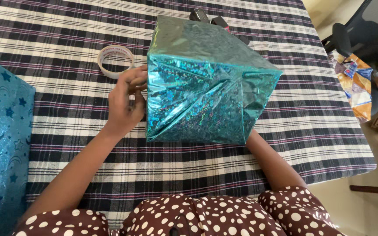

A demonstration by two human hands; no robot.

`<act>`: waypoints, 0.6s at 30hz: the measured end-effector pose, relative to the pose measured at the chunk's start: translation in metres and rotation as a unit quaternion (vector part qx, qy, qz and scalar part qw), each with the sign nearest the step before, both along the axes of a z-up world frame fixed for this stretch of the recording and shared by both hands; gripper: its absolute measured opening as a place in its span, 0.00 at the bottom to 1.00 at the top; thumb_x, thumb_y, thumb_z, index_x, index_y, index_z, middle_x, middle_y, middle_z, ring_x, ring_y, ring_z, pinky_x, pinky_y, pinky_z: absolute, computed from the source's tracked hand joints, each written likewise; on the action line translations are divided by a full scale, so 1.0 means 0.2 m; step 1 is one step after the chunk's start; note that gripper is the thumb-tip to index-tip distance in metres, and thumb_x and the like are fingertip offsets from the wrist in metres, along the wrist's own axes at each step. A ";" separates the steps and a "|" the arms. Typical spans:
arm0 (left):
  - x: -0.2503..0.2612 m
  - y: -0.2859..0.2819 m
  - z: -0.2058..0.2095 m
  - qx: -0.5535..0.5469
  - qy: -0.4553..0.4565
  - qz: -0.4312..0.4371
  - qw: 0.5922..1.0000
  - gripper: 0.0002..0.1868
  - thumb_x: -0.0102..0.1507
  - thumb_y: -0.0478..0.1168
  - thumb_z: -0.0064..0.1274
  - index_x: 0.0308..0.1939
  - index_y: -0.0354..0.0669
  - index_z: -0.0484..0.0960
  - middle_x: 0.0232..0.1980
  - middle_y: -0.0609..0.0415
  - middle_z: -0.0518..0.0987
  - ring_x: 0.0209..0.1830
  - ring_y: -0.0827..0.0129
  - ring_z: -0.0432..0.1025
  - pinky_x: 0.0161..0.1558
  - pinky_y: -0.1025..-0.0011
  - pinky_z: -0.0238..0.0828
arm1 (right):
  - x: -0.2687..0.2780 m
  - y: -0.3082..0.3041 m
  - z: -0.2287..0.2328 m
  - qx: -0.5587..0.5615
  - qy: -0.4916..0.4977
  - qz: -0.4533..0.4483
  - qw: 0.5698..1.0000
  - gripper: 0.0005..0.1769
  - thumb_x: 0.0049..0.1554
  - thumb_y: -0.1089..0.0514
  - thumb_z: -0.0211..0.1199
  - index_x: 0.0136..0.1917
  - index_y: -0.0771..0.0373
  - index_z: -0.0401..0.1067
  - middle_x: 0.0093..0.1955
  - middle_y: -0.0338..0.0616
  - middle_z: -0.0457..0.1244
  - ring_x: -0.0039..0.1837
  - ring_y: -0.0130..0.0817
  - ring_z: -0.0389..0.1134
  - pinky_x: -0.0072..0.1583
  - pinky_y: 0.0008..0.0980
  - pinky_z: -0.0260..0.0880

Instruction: The person wraps a rectangular box with teal holographic wrapping paper, folds the edges, and secures them with clear tape. They then place the wrapped gift on top of another wrapped gift and open a cardboard box containing toy cars.

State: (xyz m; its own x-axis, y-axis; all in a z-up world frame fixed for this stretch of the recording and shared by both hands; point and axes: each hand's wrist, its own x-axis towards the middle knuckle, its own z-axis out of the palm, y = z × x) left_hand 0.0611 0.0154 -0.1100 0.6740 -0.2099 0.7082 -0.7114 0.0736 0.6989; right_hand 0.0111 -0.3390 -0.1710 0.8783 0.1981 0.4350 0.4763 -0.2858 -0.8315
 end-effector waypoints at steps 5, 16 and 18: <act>-0.02 0.00 -0.09 -0.089 0.136 -0.003 0.987 0.11 0.80 0.37 0.43 0.63 0.34 0.71 0.50 0.51 0.77 0.43 0.75 0.72 0.48 0.76 0.74 | 0.02 0.00 -0.12 -0.064 0.006 0.029 0.997 0.31 0.61 0.62 0.65 0.74 0.61 0.57 0.74 0.50 0.54 0.74 0.41 0.58 0.72 0.40 0.65; -0.05 -0.07 -0.25 -0.012 0.119 0.075 0.990 0.38 0.75 0.65 0.29 0.71 0.33 0.62 0.70 0.44 0.63 0.67 0.64 0.63 0.68 0.64 0.63 | -0.03 -0.02 -0.09 -0.182 -0.033 -0.085 0.979 0.28 0.60 0.63 0.66 0.71 0.62 0.60 0.73 0.50 0.56 0.68 0.36 0.65 0.63 0.31 0.73; -0.03 -0.08 -0.26 -0.026 0.119 0.030 0.992 0.42 0.75 0.68 0.28 0.77 0.34 0.54 0.79 0.42 0.55 0.77 0.60 0.56 0.76 0.61 0.55 | -0.02 0.01 -0.05 -0.237 -0.073 -0.141 0.958 0.22 0.61 0.60 0.67 0.66 0.59 0.64 0.71 0.46 0.62 0.66 0.31 0.68 0.59 0.28 0.74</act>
